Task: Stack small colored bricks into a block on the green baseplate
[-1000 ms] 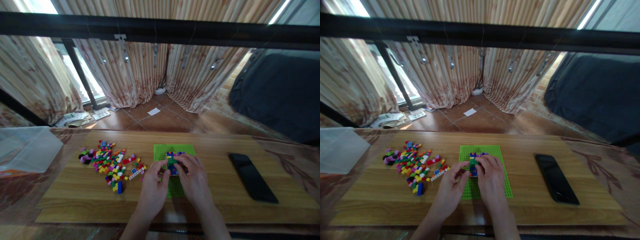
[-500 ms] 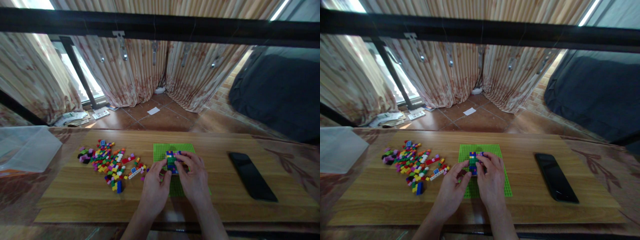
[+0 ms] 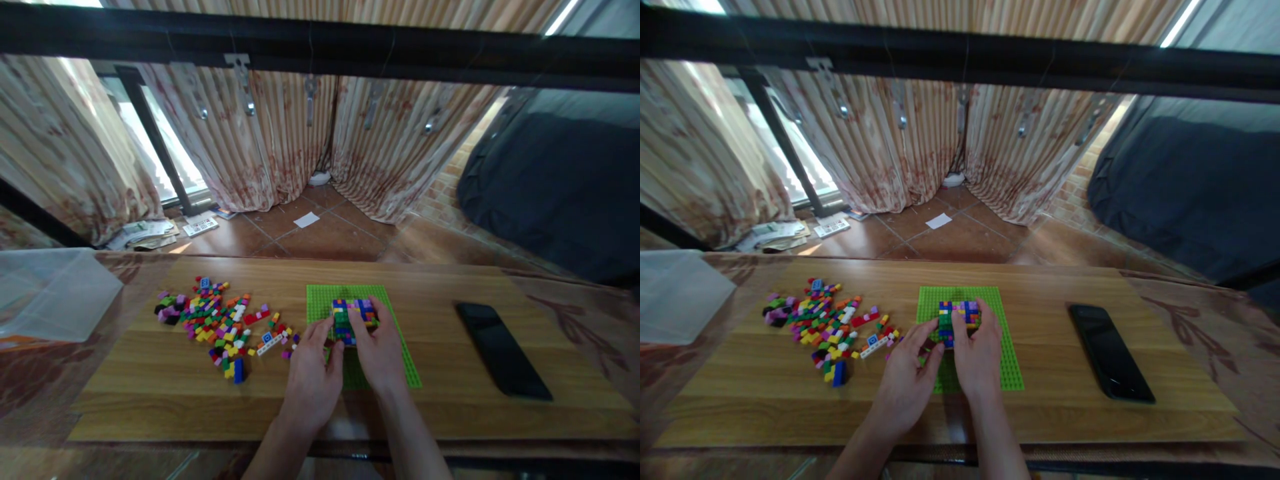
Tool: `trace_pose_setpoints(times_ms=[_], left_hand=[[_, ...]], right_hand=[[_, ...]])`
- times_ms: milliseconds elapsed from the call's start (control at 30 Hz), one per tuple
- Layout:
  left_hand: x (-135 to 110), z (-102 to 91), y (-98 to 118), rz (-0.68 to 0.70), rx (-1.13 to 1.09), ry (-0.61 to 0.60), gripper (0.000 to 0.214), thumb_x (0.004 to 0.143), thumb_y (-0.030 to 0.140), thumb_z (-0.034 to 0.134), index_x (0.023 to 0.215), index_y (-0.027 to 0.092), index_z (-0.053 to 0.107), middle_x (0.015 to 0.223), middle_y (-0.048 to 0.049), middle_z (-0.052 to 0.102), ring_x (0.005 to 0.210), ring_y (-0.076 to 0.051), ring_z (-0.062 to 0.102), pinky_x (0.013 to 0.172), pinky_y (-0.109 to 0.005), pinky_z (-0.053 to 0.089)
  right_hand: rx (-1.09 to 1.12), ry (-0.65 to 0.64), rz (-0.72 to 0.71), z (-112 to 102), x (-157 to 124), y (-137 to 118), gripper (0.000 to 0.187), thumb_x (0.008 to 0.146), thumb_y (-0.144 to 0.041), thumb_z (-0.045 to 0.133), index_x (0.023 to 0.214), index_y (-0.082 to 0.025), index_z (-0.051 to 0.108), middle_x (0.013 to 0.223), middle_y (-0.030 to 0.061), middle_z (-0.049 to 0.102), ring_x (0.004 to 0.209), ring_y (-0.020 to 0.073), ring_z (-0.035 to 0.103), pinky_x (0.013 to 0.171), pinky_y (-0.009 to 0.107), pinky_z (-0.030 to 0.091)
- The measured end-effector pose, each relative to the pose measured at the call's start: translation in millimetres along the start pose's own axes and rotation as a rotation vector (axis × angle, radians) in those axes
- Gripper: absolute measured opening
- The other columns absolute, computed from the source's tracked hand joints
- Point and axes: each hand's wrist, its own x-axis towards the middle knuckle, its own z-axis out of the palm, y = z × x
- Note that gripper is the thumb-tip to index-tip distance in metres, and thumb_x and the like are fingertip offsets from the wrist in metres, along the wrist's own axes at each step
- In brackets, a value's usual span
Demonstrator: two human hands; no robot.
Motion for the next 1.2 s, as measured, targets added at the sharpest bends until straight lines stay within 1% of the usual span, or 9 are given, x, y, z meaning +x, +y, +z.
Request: trace_pose_setpoints(times_ms=[267,400,533,600,733,833,1033,1133,1200], left_hand=[[1,1.4,1,-0.009,-0.002,0.012,0.032,0.090,0.020,0.049,0.118,0.013,0.063,0.116,-0.0153,0.066,0.108,-0.025,0.064,0.094,-0.043,0.053],[-1,2.0,2,0.004,-0.031,0.055,0.036,0.090,0.019,0.049,0.125,0.016,0.059,0.118,-0.0131,0.067,0.107,-0.022,0.065,0.092,-0.039,0.055],[-5,4.6,3,0.099,0.080,0.052,0.040,0.092,0.018,0.044,0.131,0.018,0.054,0.125,-0.0132,0.064,0.114,-0.023,0.061,0.099,-0.041,0.052],[-7,7.1,2,0.132,0.158,0.049,0.042,0.093,0.017,0.042,0.133,0.016,0.053,0.126,-0.0140,0.063,0.115,-0.024,0.061,0.099,-0.042,0.052],[-6,10.9,0,0.161,0.272,0.050,0.043,0.093,0.017,0.039,0.133,0.014,0.052,0.126,-0.0153,0.063,0.114,-0.026,0.062,0.096,-0.042,0.055],[-5,11.1,-1,0.160,0.295,0.038,0.042,0.094,0.016,0.037,0.133,0.013,0.053,0.126,-0.0155,0.064,0.113,-0.026,0.063,0.096,-0.043,0.055],[-6,6.5,-1,0.157,0.188,0.029,0.041,0.093,0.015,0.040,0.132,0.016,0.054,0.127,-0.0138,0.064,0.115,-0.024,0.063,0.098,-0.042,0.054],[-7,3.0,0,0.136,0.102,0.027,0.041,0.093,0.018,0.043,0.133,0.020,0.053,0.128,-0.0121,0.063,0.116,-0.023,0.061,0.100,-0.042,0.052],[-7,0.1,0,0.111,0.039,0.034,0.041,0.093,0.019,0.045,0.134,0.021,0.053,0.127,-0.0113,0.064,0.117,-0.023,0.061,0.102,-0.042,0.050]], right_hand=[[-0.010,0.000,0.062,1,0,-8,0.067,0.081,-0.054,0.058,0.132,-0.011,0.054,0.125,0.0194,0.062,0.113,0.0300,0.059,0.099,0.048,0.043],[-0.006,0.001,0.089,1,1,-11,0.066,0.080,-0.053,0.060,0.130,-0.012,0.056,0.121,0.0184,0.064,0.108,0.0294,0.062,0.097,0.046,0.044],[-0.028,-0.009,0.118,1,3,-14,0.066,0.079,-0.052,0.060,0.131,-0.011,0.055,0.121,0.0192,0.064,0.108,0.0298,0.061,0.097,0.047,0.044],[-0.029,-0.007,0.117,1,2,-15,0.066,0.079,-0.052,0.060,0.130,-0.011,0.055,0.121,0.0193,0.064,0.107,0.0295,0.062,0.096,0.046,0.045],[-0.027,0.007,0.101,2,1,-15,0.064,0.079,-0.051,0.060,0.128,-0.011,0.057,0.121,0.0193,0.064,0.108,0.0296,0.061,0.096,0.046,0.045],[-0.011,0.010,0.095,3,2,-12,0.064,0.078,-0.052,0.060,0.128,-0.011,0.056,0.121,0.0194,0.063,0.108,0.0296,0.060,0.096,0.047,0.044],[0.034,-0.018,0.127,2,2,-5,0.067,0.077,-0.054,0.062,0.130,-0.014,0.055,0.122,0.0172,0.063,0.107,0.0280,0.061,0.097,0.046,0.045],[0.098,-0.035,0.145,0,-1,-3,0.064,0.081,-0.058,0.058,0.129,-0.016,0.056,0.122,0.0151,0.064,0.106,0.0265,0.062,0.095,0.045,0.046],[0.167,-0.020,0.161,-2,-2,-3,0.062,0.083,-0.060,0.054,0.128,-0.016,0.057,0.122,0.0145,0.064,0.107,0.0259,0.062,0.093,0.043,0.047]])
